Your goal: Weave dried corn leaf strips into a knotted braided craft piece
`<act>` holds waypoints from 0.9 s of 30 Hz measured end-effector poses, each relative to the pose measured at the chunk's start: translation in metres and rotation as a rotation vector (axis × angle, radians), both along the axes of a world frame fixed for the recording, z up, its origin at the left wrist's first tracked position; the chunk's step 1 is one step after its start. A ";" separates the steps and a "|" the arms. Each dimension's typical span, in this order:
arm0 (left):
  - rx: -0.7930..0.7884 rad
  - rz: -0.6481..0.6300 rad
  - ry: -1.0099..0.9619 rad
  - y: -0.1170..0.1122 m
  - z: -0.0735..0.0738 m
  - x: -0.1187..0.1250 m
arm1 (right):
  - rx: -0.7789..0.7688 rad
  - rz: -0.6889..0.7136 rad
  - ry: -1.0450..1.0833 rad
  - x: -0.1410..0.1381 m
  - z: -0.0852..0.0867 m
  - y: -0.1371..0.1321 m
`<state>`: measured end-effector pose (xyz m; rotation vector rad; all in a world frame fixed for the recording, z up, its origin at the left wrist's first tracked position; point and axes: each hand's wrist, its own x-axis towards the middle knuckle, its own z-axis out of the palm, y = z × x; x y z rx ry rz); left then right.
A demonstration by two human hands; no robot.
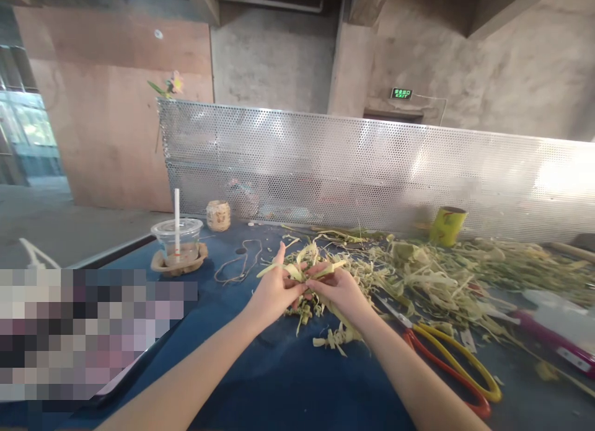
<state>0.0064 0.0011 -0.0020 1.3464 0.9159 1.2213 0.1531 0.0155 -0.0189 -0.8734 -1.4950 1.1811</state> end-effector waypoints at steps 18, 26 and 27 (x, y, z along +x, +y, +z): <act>0.050 0.031 0.065 0.015 -0.015 -0.001 | 0.549 -0.254 -0.614 0.005 -0.006 -0.003; 0.075 0.026 0.098 0.017 -0.019 -0.003 | 0.997 -0.193 -0.731 0.010 0.009 -0.014; 0.076 0.020 0.100 0.018 -0.020 -0.003 | 1.008 -0.138 -0.731 0.011 0.010 -0.015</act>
